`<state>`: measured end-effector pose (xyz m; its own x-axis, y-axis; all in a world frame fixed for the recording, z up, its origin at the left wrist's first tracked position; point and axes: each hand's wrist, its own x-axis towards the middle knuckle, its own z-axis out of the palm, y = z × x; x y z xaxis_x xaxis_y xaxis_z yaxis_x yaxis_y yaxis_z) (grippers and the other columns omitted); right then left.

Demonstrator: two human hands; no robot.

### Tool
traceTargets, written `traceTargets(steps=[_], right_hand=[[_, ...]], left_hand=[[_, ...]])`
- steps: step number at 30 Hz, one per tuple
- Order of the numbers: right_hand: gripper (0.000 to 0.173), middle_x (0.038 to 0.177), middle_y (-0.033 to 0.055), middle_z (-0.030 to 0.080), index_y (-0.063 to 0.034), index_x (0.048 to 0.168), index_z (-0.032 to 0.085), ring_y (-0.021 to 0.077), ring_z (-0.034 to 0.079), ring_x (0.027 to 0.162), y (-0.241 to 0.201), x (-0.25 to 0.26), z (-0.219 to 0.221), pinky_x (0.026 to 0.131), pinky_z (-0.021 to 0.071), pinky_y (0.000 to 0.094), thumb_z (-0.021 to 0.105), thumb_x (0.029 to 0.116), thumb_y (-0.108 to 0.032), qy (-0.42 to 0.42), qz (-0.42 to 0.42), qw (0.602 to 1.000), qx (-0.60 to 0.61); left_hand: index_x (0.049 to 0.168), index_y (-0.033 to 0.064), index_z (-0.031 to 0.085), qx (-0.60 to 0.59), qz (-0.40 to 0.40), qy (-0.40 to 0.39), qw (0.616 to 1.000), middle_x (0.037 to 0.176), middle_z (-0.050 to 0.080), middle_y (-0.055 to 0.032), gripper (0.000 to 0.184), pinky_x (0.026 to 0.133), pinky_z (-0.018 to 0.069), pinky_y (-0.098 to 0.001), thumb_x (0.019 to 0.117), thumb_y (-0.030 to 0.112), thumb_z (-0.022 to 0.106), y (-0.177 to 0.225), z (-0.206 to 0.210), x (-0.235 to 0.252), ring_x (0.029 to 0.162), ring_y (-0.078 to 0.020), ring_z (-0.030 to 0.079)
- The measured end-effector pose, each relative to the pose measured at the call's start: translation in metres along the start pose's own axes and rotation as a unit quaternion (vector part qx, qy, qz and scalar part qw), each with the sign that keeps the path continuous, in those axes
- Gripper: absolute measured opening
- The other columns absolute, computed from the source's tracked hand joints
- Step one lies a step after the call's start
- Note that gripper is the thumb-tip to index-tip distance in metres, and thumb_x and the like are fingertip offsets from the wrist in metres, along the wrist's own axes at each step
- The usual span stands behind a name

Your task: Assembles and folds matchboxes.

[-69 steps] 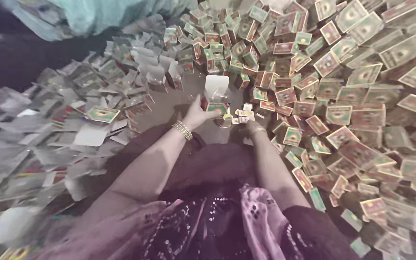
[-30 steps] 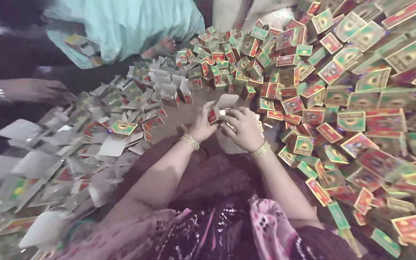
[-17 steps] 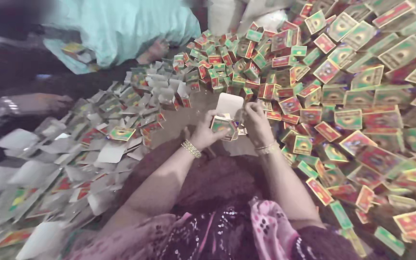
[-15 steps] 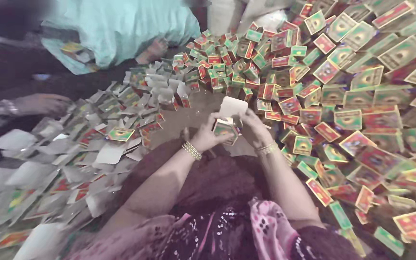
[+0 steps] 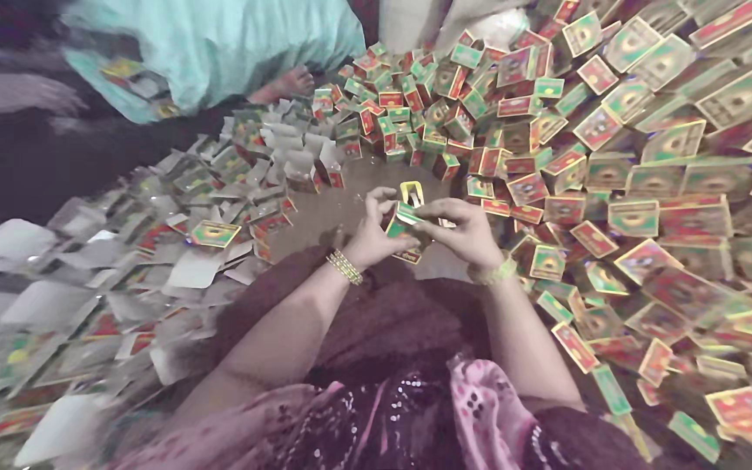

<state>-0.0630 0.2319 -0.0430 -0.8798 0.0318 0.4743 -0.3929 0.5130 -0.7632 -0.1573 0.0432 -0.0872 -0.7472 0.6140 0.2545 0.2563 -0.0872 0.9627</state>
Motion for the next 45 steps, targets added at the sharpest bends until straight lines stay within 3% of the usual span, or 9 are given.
traceTargets(steps=[12, 18, 22, 25, 28, 30, 33, 41, 45], right_hand=[[0.025, 0.098, 0.0014, 0.066, -0.0138, 0.109, 0.08, 0.0101, 0.061, 0.091, -0.005, 0.0, 0.001, 0.076, 0.0545, 0.0289, 0.059, 0.0956, -0.017, -0.047, -0.015, 0.997, -0.052], [0.033, 0.111, 0.0096, 0.072, -0.0113, 0.122, 0.076, 0.021, 0.068, 0.105, 0.005, -0.001, 0.024, 0.092, 0.0576, 0.0411, 0.061, 0.0937, -0.003, -0.015, -0.068, 0.984, -0.162], [0.027, 0.114, 0.0093, 0.073, -0.006, 0.122, 0.072, 0.0185, 0.069, 0.108, 0.015, 0.0, 0.03, 0.097, 0.0579, 0.0393, 0.061, 0.0974, -0.005, -0.008, -0.079, 0.986, -0.147], [0.031, 0.109, 0.0087, 0.072, -0.0013, 0.128, 0.057, 0.0159, 0.071, 0.092, 0.019, 0.0, 0.026, 0.081, 0.0608, 0.0357, 0.062, 0.0986, -0.011, -0.001, 0.024, 1.0, 0.02], [0.043, 0.111, 0.0066, 0.07, -0.0127, 0.139, 0.047, 0.0172, 0.068, 0.09, 0.037, -0.003, 0.017, 0.076, 0.0582, 0.0354, 0.061, 0.0998, -0.024, 0.048, 0.193, 0.958, 0.204], [0.042, 0.113, 0.0081, 0.069, -0.011, 0.141, 0.047, 0.018, 0.068, 0.091, 0.062, -0.007, 0.014, 0.079, 0.0581, 0.0379, 0.058, 0.1034, -0.026, 0.09, 0.294, 0.944, 0.116], [0.047, 0.117, 0.0201, 0.07, -0.0023, 0.136, 0.056, 0.0356, 0.069, 0.101, 0.112, -0.008, 0.017, 0.088, 0.055, 0.057, 0.069, 0.0977, -0.027, 0.023, 0.42, 0.9, -0.118], [0.04, 0.113, 0.0216, 0.071, -0.0032, 0.12, 0.068, 0.0391, 0.067, 0.107, 0.156, 0.001, 0.04, 0.096, 0.0515, 0.0635, 0.079, 0.0891, -0.025, -0.026, 0.455, 0.88, -0.133], [0.03, 0.11, 0.0155, 0.072, -0.0064, 0.118, 0.072, 0.0287, 0.069, 0.098, 0.146, -0.002, 0.037, 0.088, 0.0552, 0.052, 0.076, 0.091, -0.019, 0.046, 0.491, 0.869, -0.029]], left_hand=[[0.147, 0.0107, 0.038, -0.017, -0.009, -0.027, 0.999, 0.119, 0.07, -0.0073, 0.095, 0.082, 0.0633, -0.0358, 0.0671, 0.009, 0.09, -0.003, -0.003, -0.001, 0.096, -0.0162, 0.072], [0.143, 0.0108, 0.045, -0.026, -0.024, 0.035, 0.999, 0.119, 0.068, -0.0105, 0.085, 0.082, 0.0631, -0.0369, 0.0715, 0.005, 0.089, -0.009, -0.005, -0.001, 0.094, -0.0174, 0.072], [0.138, 0.0109, 0.05, -0.013, -0.016, 0.035, 0.999, 0.123, 0.064, -0.0104, 0.07, 0.078, 0.0642, -0.038, 0.0788, 0.009, 0.086, -0.015, -0.008, -0.001, 0.093, -0.0182, 0.071], [0.128, 0.0068, 0.059, -0.015, 0.03, 0.022, 0.999, 0.135, 0.059, -0.0099, 0.047, 0.086, 0.0615, -0.0354, 0.0872, 0.011, 0.08, -0.015, -0.006, -0.001, 0.105, -0.0162, 0.068], [0.125, 0.0069, 0.06, -0.017, 0.016, 0.024, 0.999, 0.138, 0.057, -0.012, 0.038, 0.092, 0.0593, -0.0397, 0.0921, 0.019, 0.075, -0.014, -0.003, 0.005, 0.115, -0.0197, 0.064], [0.126, 0.0048, 0.059, -0.024, -0.004, 0.048, 0.999, 0.132, 0.058, -0.0148, 0.036, 0.087, 0.0616, -0.0407, 0.095, 0.019, 0.071, -0.014, -0.004, 0.011, 0.108, -0.021, 0.067], [0.125, 0.0069, 0.057, -0.015, -0.061, 0.092, 0.994, 0.112, 0.068, -0.0101, 0.029, 0.081, 0.0612, -0.0382, 0.0999, 0.02, 0.064, -0.012, -0.016, 0.019, 0.093, -0.0165, 0.07], [0.122, 0.0059, 0.059, 0.028, -0.075, 0.15, 0.985, 0.103, 0.065, -0.0078, 0.027, 0.073, 0.0543, -0.0331, 0.1071, 0.022, 0.045, -0.019, -0.036, 0.026, 0.084, -0.0127, 0.063], [0.124, 0.0073, 0.056, -0.008, -0.074, 0.127, 0.989, 0.105, 0.064, -0.0064, 0.025, 0.075, 0.0549, -0.0316, 0.1081, 0.023, 0.045, -0.017, -0.032, 0.025, 0.087, -0.0107, 0.063]])
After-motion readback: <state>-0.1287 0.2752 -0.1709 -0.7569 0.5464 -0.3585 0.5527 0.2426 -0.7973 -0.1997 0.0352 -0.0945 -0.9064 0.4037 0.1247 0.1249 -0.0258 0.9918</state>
